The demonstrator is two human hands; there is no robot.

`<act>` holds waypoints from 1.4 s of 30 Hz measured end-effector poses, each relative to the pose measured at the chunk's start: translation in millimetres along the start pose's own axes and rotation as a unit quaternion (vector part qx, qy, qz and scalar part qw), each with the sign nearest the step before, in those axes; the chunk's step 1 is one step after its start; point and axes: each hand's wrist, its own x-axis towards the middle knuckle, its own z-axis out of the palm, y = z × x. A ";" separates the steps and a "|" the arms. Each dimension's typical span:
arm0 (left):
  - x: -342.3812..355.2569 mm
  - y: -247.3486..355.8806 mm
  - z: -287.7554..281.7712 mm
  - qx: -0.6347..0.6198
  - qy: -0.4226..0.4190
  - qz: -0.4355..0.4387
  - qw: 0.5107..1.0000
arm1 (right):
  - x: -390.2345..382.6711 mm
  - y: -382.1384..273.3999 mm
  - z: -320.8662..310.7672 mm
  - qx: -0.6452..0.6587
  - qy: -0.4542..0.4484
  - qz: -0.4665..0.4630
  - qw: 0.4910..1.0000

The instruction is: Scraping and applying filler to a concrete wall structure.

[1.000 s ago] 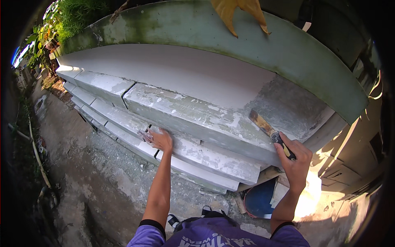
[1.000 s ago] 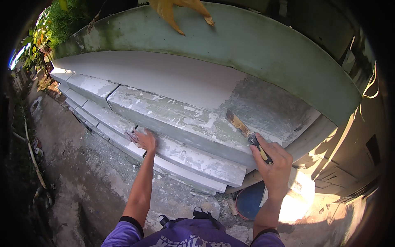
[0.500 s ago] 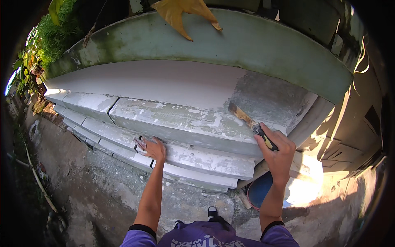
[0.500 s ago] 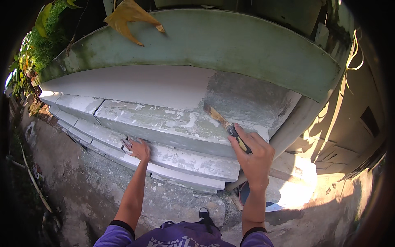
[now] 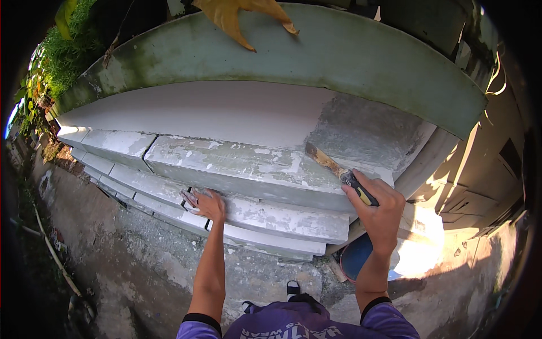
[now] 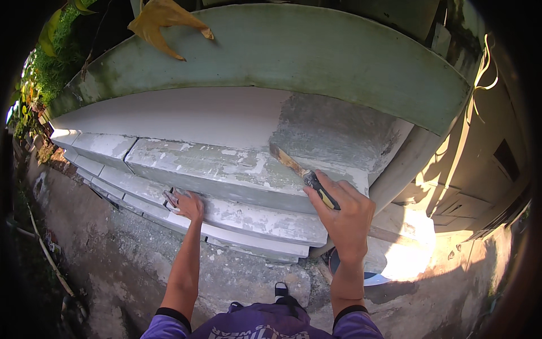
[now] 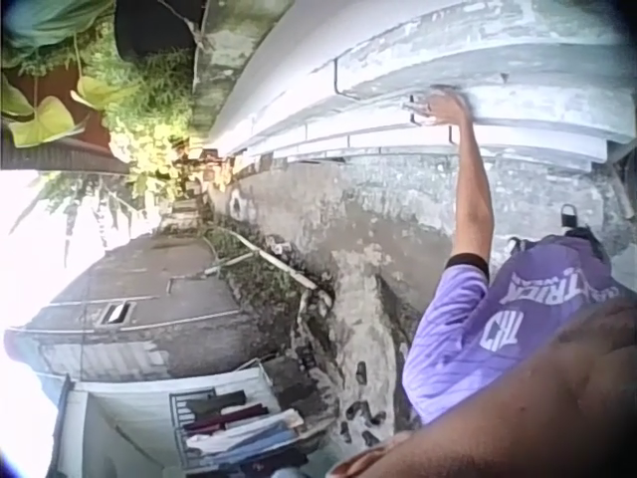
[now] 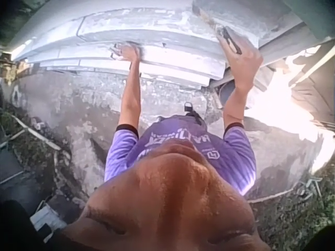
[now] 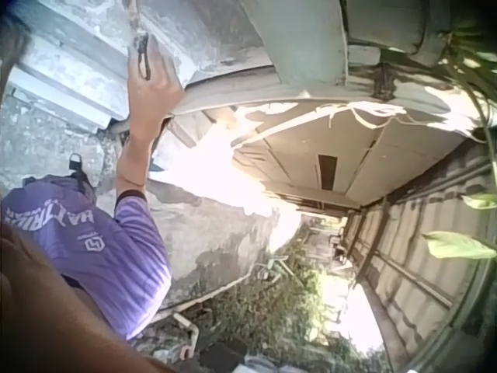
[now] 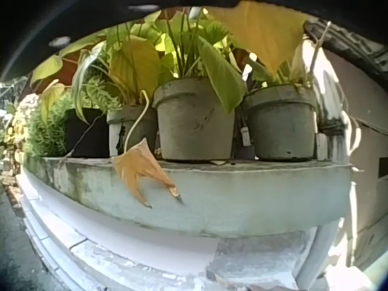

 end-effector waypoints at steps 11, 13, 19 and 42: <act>0.8 -5.8 8.8 -0.043 0.076 0.002 0.996 | 3.7 -0.7 -15.4 0.019 0.011 0.030 0.999; -5.4 7.6 1.4 -0.040 0.031 -0.009 0.999 | 9.8 1.5 -10.4 0.014 0.013 0.036 0.999; 0.9 -7.0 6.2 -0.047 0.102 -0.006 0.994 | 7.0 5.9 -24.9 0.057 0.004 0.029 0.998; -8.9 0.6 -9.6 -0.092 0.094 0.031 0.991 | 30.6 -9.5 -24.8 0.021 -0.029 0.035 0.999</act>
